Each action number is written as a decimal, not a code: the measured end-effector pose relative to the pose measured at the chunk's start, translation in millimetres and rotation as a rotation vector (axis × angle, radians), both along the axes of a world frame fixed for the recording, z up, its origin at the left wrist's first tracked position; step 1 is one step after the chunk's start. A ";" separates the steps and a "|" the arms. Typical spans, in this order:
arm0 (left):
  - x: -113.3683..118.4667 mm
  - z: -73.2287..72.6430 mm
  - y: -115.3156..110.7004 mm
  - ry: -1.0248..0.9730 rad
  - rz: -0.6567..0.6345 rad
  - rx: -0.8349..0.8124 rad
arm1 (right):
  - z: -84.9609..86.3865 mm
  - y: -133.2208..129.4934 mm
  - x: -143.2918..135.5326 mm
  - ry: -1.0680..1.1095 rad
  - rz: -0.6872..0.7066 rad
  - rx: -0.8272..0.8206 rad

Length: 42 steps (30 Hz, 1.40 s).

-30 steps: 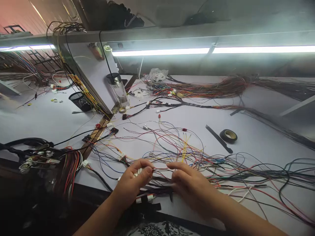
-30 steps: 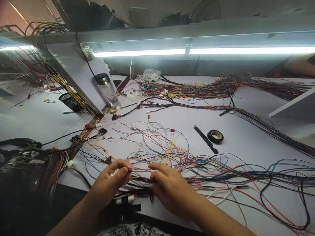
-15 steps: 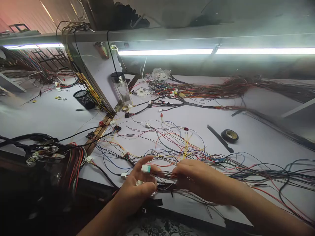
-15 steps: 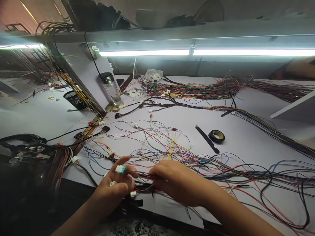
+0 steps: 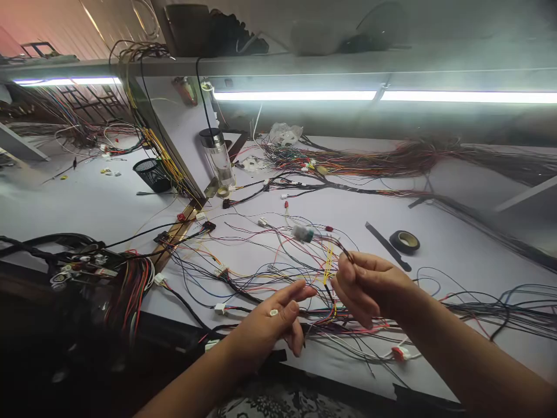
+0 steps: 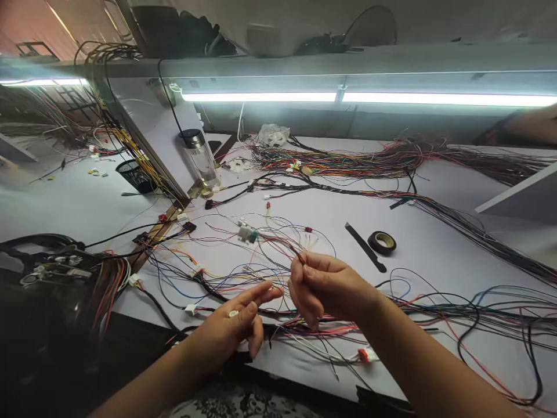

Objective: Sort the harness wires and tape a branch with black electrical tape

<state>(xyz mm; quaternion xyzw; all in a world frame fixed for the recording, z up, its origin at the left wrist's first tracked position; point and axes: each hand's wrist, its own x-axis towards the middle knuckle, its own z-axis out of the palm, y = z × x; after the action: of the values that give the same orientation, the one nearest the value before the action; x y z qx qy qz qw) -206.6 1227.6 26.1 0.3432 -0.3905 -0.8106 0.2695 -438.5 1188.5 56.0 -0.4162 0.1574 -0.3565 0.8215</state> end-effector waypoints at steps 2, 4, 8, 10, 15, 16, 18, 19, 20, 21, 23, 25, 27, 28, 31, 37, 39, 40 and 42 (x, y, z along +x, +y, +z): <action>-0.3 0.6 -2.1 0.157 0.060 0.056 | -2.7 2.1 0.2 0.011 0.122 0.005; 0.2 2.2 -3.8 0.283 0.095 0.096 | -5.7 3.0 -0.1 -0.005 0.217 0.016; 2.1 2.6 -5.2 0.477 0.257 0.198 | -6.0 -0.4 -4.2 0.026 0.348 0.036; 2.9 1.2 -5.8 0.459 0.368 0.215 | -2.1 -8.0 -6.1 0.115 0.389 -0.004; 2.0 -1.7 -11.7 0.253 0.604 0.257 | 0.7 -44.5 3.9 0.761 -0.335 -0.493; 1.3 -2.6 -14.1 0.241 0.657 0.273 | -2.6 -49.7 9.5 0.927 -0.545 -0.645; 0.1 -5.2 -19.0 0.229 0.731 0.310 | -12.6 -51.7 24.3 1.139 -0.729 -0.928; -0.4 -6.9 -21.0 0.230 0.742 0.325 | -18.6 -48.3 33.2 1.162 -0.695 -1.027; -0.6 -8.8 -22.3 0.234 0.737 0.331 | -24.8 -42.6 42.4 1.136 -0.592 -1.084; -0.6 -10.6 -22.9 0.234 0.723 0.322 | -30.7 -35.5 51.5 1.084 -0.463 -1.097; 0.8 -13.5 -21.6 0.211 0.685 0.274 | -41.0 -21.4 67.0 0.995 -0.256 -1.033; 5.1 -14.5 -18.1 0.114 0.637 0.209 | -48.8 -12.7 76.1 0.997 -0.199 -0.954; 13.4 -13.1 -14.3 -0.089 0.589 0.081 | -54.2 -10.6 78.5 1.034 -0.239 -0.947; 19.1 -11.7 -12.8 -0.212 0.556 -0.025 | -56.0 -11.1 77.9 1.036 -0.276 -0.971; 38.1 -5.8 -9.5 -0.492 0.415 -0.308 | -57.6 -12.9 74.3 0.952 -0.396 -1.025; 54.2 0.6 -0.8 -0.095 0.385 0.031 | -51.5 -4.5 76.8 0.795 -0.554 -0.947; 53.1 0.9 2.1 -0.006 0.418 0.098 | -49.0 -1.3 79.3 0.780 -0.559 -0.954; 52.6 0.8 3.0 -0.009 0.447 0.108 | -47.8 0.0 80.3 0.778 -0.551 -0.964; 52.1 0.2 3.7 -0.067 0.507 0.094 | -45.6 2.0 81.9 0.785 -0.540 -0.976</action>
<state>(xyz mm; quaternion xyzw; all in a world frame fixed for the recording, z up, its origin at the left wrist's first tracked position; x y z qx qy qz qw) -154.5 1231.3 26.3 0.4691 -0.2626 -0.7226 0.4346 -356.6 1190.5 10.4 -0.7838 0.3632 -0.4018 0.3039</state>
